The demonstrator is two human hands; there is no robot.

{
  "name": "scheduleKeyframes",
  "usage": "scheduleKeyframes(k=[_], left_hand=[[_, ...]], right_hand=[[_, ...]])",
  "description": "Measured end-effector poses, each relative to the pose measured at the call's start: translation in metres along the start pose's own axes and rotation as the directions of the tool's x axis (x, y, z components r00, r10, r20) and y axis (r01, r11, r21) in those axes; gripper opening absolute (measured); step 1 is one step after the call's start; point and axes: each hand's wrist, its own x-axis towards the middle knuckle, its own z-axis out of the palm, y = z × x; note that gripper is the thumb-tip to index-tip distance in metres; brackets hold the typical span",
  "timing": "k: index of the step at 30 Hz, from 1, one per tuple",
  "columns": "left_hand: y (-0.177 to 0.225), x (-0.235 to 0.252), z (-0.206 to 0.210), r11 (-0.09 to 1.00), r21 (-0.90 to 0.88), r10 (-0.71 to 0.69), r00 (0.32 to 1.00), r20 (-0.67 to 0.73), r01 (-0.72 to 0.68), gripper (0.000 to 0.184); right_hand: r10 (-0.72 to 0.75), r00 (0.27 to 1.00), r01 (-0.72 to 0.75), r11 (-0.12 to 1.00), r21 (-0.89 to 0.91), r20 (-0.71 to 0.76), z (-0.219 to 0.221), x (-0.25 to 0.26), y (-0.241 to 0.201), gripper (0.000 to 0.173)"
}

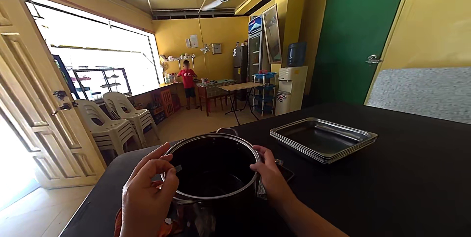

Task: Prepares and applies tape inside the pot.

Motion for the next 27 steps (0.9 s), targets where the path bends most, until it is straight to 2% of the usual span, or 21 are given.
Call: scheduleKeyframes(k=[3,6,8,10,12,16,19,22,24,25,27], left_hand=[[0.008,-0.003,0.003,0.998,-0.061,0.008,1.000,0.004,-0.008,0.012],[0.017,-0.009,0.005,0.993,-0.108,0.051,0.998,0.040,-0.046,0.011],[0.022,-0.014,0.009,0.988,-0.136,0.089,0.993,0.076,-0.078,0.010],[0.024,-0.018,0.014,0.973,-0.204,0.134,0.982,0.135,-0.105,0.008],[0.026,-0.023,0.020,0.949,-0.305,0.155,0.961,0.230,-0.080,0.007],[0.017,-0.026,0.031,0.921,-0.389,0.134,0.923,0.360,0.018,0.010],[0.008,-0.023,0.031,0.928,-0.372,0.143,0.895,0.422,0.027,0.010],[-0.004,-0.016,0.023,0.950,-0.312,0.182,0.859,0.478,-0.027,0.009],[-0.018,-0.010,0.019,0.971,-0.224,0.180,0.867,0.464,-0.082,0.010],[-0.026,-0.007,0.017,0.976,-0.205,0.159,0.879,0.450,-0.071,0.012],[-0.035,-0.001,0.011,0.968,-0.245,0.065,0.906,0.419,0.043,0.015]], right_hand=[[-0.054,0.993,0.055,0.999,0.003,-0.105,-0.008,-0.012,-0.014,0.068],[-0.046,0.980,0.038,0.998,-0.047,-0.194,-0.023,0.032,-0.023,0.059],[0.094,0.983,-0.106,0.992,-0.065,-0.159,-0.024,0.074,-0.024,0.048],[0.337,0.940,-0.342,0.930,-0.133,-0.057,-0.022,0.115,-0.020,0.045],[0.526,0.848,-0.486,0.818,-0.308,0.058,-0.022,0.149,-0.010,0.052],[0.684,0.721,-0.561,0.671,-0.485,0.114,-0.015,0.179,0.000,0.079],[0.788,0.589,-0.551,0.553,-0.625,0.178,-0.002,0.163,-0.032,0.071],[0.833,0.493,-0.449,0.490,-0.747,0.250,-0.016,0.167,-0.021,0.074],[0.853,0.424,-0.351,0.466,-0.812,0.306,-0.032,0.160,-0.013,0.080],[0.857,0.404,-0.316,0.458,-0.831,0.318,-0.040,0.154,-0.009,0.085],[0.855,0.381,-0.306,0.477,-0.824,0.353,-0.052,0.139,-0.003,0.089]])
